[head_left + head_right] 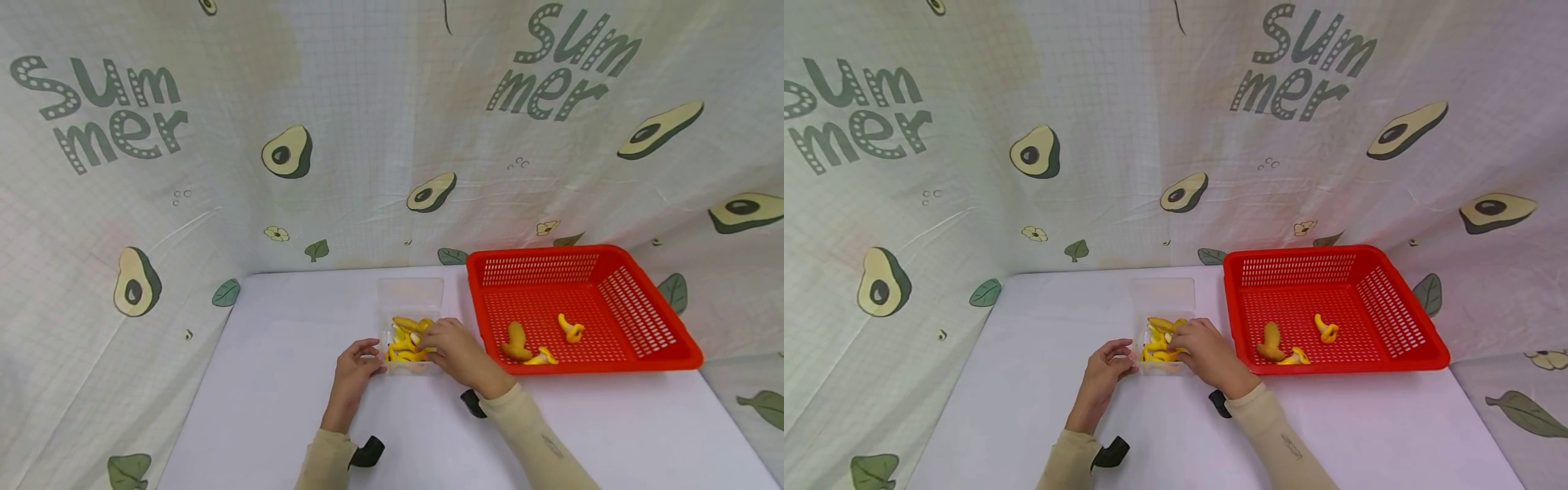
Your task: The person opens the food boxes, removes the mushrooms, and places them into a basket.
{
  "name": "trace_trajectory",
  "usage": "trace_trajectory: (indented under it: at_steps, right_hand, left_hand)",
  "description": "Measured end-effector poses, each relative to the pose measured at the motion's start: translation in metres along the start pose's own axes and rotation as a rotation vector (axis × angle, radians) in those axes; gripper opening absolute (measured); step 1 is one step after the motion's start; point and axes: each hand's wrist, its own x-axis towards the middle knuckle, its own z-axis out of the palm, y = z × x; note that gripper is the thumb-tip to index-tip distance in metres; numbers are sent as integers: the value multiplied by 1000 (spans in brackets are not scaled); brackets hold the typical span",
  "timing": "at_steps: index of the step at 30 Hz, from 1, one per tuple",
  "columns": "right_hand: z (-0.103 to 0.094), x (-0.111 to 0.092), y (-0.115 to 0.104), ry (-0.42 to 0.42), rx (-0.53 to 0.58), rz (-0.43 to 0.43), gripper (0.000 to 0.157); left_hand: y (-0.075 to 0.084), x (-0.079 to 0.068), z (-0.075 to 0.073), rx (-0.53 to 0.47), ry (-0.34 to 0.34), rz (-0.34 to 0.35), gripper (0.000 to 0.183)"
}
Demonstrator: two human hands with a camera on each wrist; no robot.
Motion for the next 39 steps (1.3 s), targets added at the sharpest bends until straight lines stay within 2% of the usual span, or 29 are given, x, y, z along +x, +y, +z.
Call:
trace_trajectory:
  at_steps: [5,14,22,32,39]
  right_hand:
    - [-1,8,0,-83,-39,9,18]
    - [-1,20,1,-217,-33,76,19]
    - [2,24,6,-244,-64,24,14]
    - [3,30,5,-285,-68,42,10]
    - [5,32,5,-279,-67,31,15]
  left_hand:
    - [0,0,0,-6,5,6,42]
    - [-2,0,0,3,3,7,43]
    - [-2,0,0,5,3,7,44]
    - [-2,0,0,-3,-4,20,42]
    - [-2,0,0,0,11,15,41]
